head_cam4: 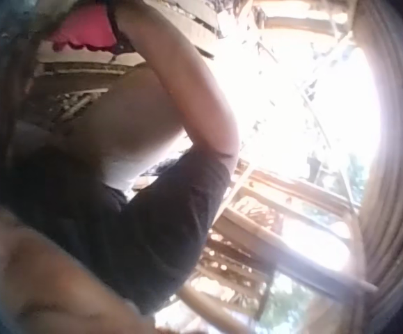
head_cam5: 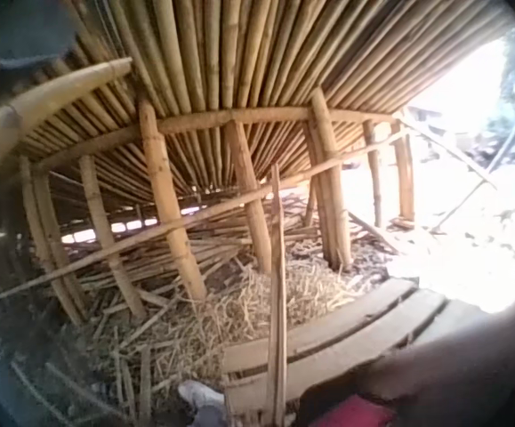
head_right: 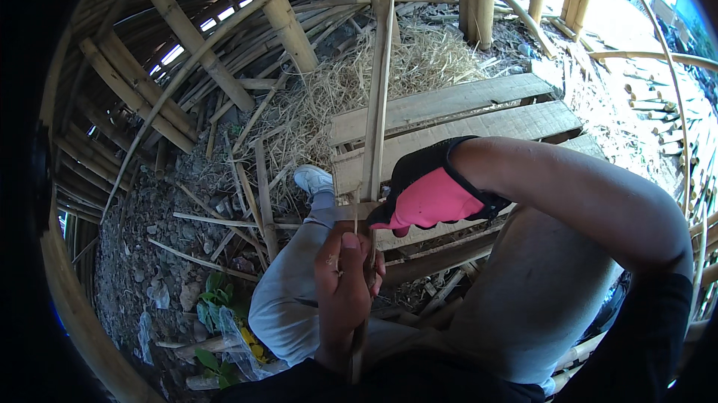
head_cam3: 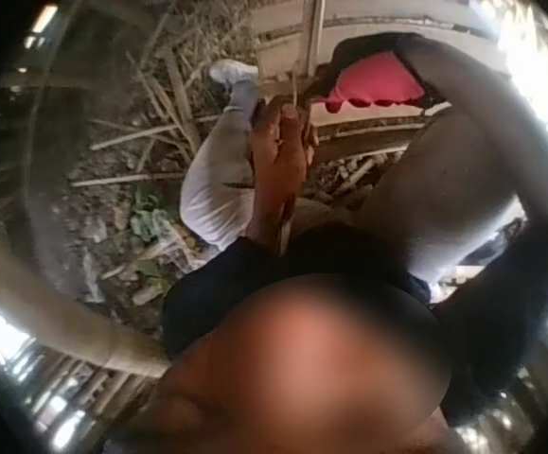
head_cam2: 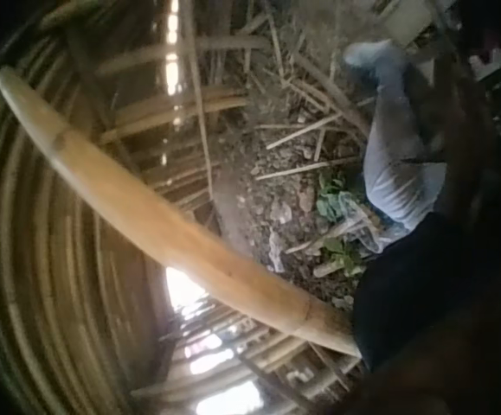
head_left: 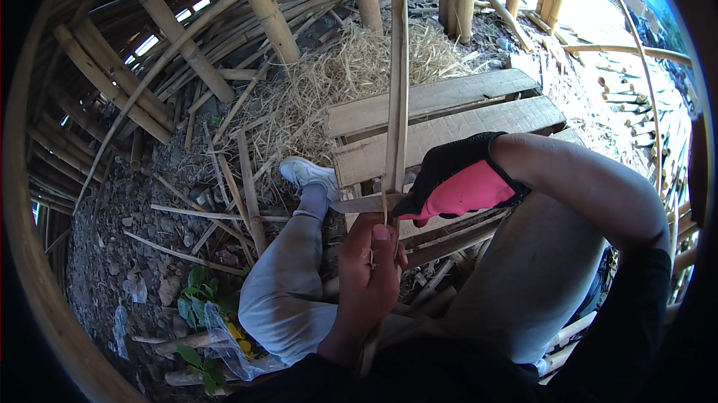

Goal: The person sits on the ground and uses a knife to shave and smooth a long bamboo stick. They repeatedly scrape along the stick's length, rotating it to work different sides and remove thin shavings.

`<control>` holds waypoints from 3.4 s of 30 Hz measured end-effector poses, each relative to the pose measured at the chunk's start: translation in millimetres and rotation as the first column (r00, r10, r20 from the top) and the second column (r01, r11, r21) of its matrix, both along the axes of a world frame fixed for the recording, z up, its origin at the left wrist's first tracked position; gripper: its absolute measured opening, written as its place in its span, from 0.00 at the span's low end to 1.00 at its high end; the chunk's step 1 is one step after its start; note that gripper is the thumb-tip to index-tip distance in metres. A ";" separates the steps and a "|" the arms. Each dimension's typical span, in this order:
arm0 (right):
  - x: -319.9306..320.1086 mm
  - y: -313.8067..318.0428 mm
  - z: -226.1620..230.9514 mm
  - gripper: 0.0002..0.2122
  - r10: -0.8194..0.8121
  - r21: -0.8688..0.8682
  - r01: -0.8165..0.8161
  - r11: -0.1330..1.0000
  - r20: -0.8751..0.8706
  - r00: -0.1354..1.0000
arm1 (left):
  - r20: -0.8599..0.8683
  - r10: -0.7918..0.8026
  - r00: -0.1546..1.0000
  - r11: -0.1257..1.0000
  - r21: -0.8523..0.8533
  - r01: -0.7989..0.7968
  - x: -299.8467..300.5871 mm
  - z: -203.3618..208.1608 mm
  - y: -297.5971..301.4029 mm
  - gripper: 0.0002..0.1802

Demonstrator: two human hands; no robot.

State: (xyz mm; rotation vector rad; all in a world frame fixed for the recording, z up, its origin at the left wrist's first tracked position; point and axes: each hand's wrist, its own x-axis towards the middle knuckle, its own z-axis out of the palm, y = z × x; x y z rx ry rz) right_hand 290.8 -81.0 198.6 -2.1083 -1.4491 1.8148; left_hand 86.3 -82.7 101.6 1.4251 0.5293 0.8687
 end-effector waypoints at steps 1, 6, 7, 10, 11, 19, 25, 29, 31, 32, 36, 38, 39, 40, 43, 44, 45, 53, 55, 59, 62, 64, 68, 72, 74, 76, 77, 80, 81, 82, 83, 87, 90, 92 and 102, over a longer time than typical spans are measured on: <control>-2.8 0.1 -1.5 0.14 0.006 -0.024 -0.006 1.000 -0.009 1.000 | -0.004 0.007 1.000 0.999 0.050 -0.007 1.3 -1.0 -1.4 0.21; -5.9 1.1 -5.9 0.16 0.144 0.177 -0.164 0.970 0.119 0.982 | -0.069 0.019 0.997 1.000 0.000 -0.019 -0.9 -0.1 -3.0 0.20; -7.9 0.4 -3.3 0.17 0.088 0.220 -0.122 0.968 0.155 0.984 | -0.076 0.020 0.997 1.000 -0.017 -0.021 -2.4 1.6 -3.2 0.18; -16.9 -8.8 9.5 0.20 -0.022 0.373 -0.109 0.921 0.330 0.944 | -0.137 0.069 0.988 0.995 -0.060 -0.078 -0.5 6.6 -3.5 0.19; -17.2 -16.4 11.4 0.20 -0.049 0.424 -0.161 0.891 0.443 0.895 | -0.146 0.043 0.988 0.998 -0.039 -0.049 3.4 5.5 -3.4 0.20; -26.9 -21.1 -5.0 0.19 -0.236 0.571 -0.388 0.723 0.733 0.638 | -0.189 0.082 0.978 0.994 0.088 -0.066 12.0 -8.1 0.3 0.19; -24.8 -16.9 -5.5 0.17 -0.304 0.651 -0.438 0.620 0.714 0.631 | -0.191 0.123 0.974 0.992 0.030 -0.120 10.4 0.0 0.1 0.19; -22.4 -14.2 -4.3 0.17 -0.341 0.683 -0.468 0.561 0.706 0.621 | -0.170 0.146 0.975 0.987 0.087 -0.132 13.6 -0.7 4.4 0.19; -21.1 -14.2 -5.6 0.16 -0.379 0.712 -0.461 0.529 0.685 0.623 | -0.180 0.151 0.972 0.984 0.121 -0.131 16.6 1.6 6.4 0.20; -22.3 -12.2 -5.6 0.16 -0.394 0.726 -0.458 0.513 0.673 0.626 | -0.146 0.137 0.980 0.990 0.041 -0.132 15.5 4.2 7.2 0.19; -26.8 -5.2 0.7 0.17 -0.395 0.724 -0.465 0.510 0.677 0.620 | 0.107 0.061 0.992 0.957 -0.289 -0.028 6.8 17.9 20.6 0.18; -27.6 -0.1 4.9 0.13 -0.427 0.759 -0.459 0.463 0.644 0.635 | 0.214 0.023 0.976 0.927 -0.370 0.059 6.2 24.2 30.0 0.16; -27.1 1.6 7.2 0.11 -0.441 0.775 -0.454 0.439 0.626 0.643 | 0.231 0.001 0.973 0.921 -0.379 0.089 7.7 26.1 34.0 0.16; -26.6 1.8 10.1 0.14 -0.443 0.768 -0.421 0.482 0.629 0.639 | 0.248 -0.022 0.969 0.914 -0.388 0.119 9.7 27.9 37.7 0.15; -23.3 4.0 18.3 0.21 -0.456 0.759 -0.327 0.563 0.615 0.644 | 0.314 -0.094 0.945 0.838 -0.487 0.245 16.4 34.0 50.0 0.15; -21.2 6.8 19.5 0.22 -0.466 0.767 -0.306 0.564 0.602 0.649 | 0.356 -0.202 0.913 0.792 -0.489 0.366 17.8 30.8 58.4 0.16; -18.8 7.6 20.9 0.22 -0.476 0.773 -0.282 0.568 0.589 0.653 | 0.397 -0.305 0.866 0.729 -0.487 0.480 19.5 24.1 67.9 0.16; 65.3 12.2 58.1 0.22 -0.819 0.981 0.149 0.120 0.014 0.573 | 0.171 -0.358 0.918 0.793 -0.464 0.395 18.5 11.2 36.9 0.19; 87.5 1.1 72.5 0.21 -0.755 0.984 0.137 0.116 -0.002 0.655 | 0.166 -0.356 0.920 0.783 -0.485 0.391 10.6 7.4 34.8 0.20; 71.3 -4.8 70.0 0.20 -0.549 0.943 -0.040 0.329 0.226 0.805 | 0.120 -0.283 0.952 0.806 -0.507 0.304 13.5 -11.4 61.1 0.19; 67.2 -13.8 72.4 0.19 -0.473 0.920 -0.114 0.374 0.295 0.830 | 0.207 -0.287 0.936 0.759 -0.547 0.353 13.9 -10.0 66.6 0.19; 61.1 -14.7 69.8 0.19 -0.458 0.914 -0.133 0.383 0.314 0.832 | 0.254 -0.326 0.911 0.742 -0.528 0.413 15.9 -11.9 78.0 0.20; 41.0 9.7 45.6 0.20 -0.572 0.918 0.041 0.394 0.210 0.793 | 0.141 -0.339 0.930 0.806 -0.467 0.364 13.2 -11.9 104.0 0.23; 34.4 28.0 23.8 0.16 -0.518 0.879 -0.233 0.415 0.439 0.734 | 0.188 -0.402 0.896 0.765 -0.470 0.441 3.7 -23.0 122.8 0.25; 26.8 25.0 23.8 0.16 -0.459 0.880 -0.232 0.414 0.422 0.782 | 0.217 -0.411 0.885 0.716 -0.524 0.461 -3.3 -28.8 121.7 0.27; 29.7 33.1 2.7 0.16 -0.425 0.900 -0.322 0.293 0.424 0.800 | 0.258 -0.401 0.879 0.661 -0.583 0.473 -12.9 -35.7 113.9 0.27; 31.2 36.0 -4.5 0.11 -0.383 0.925 -0.314 0.212 0.375 0.845 | 0.281 -0.407 0.869 0.627 -0.606 0.490 -16.0 -44.1 113.0 0.28; 29.3 45.8 -19.6 0.10 -0.292 0.926 -0.142 0.350 0.252 0.923 | 0.361 -0.382 0.851 0.569 -0.633 0.524 -34.8 -59.2 104.6 0.30; 26.0 49.3 -29.8 0.10 -0.341 0.918 -0.238 0.317 0.344 0.875 | 0.353 -0.404 0.844 0.566 -0.629 0.533 -41.0 -58.2 99.5 0.34; 25.8 51.0 -39.4 0.12 -0.251 0.923 -0.260 0.285 0.334 0.909 | 0.340 -0.400 0.851 0.587 -0.619 0.523 -46.0 -52.7 91.1 0.35; 26.6 50.6 -46.0 0.14 -0.155 0.927 -0.284 0.246 0.327 0.932 | 0.330 -0.393 0.858 0.612 -0.603 0.512 -50.4 -43.6 79.6 0.37; 16.7 45.3 -56.4 0.12 0.036 0.803 -0.505 0.315 0.522 0.852 | 0.332 -0.494 0.804 0.568 -0.576 0.587 -64.5 -31.4 64.1 0.40; 16.3 53.4 -74.0 0.10 0.061 0.736 -0.668 0.113 0.666 0.744 | 0.285 -0.515 0.809 0.544 -0.620 0.565 -68.6 -23.0 57.5 0.38; 18.5 53.3 -76.4 0.09 0.078 0.681 -0.725 0.099 0.722 0.688 | 0.392 -0.504 0.770 0.320 -0.743 0.588 -75.6 -47.2 63.2 0.35; 11.9 37.2 -33.6 0.21 -0.473 0.711 -0.145 0.689 0.591 0.654 | 0.407 -0.453 0.793 0.136 -0.848 0.513 -86.4 -67.6 63.1 0.31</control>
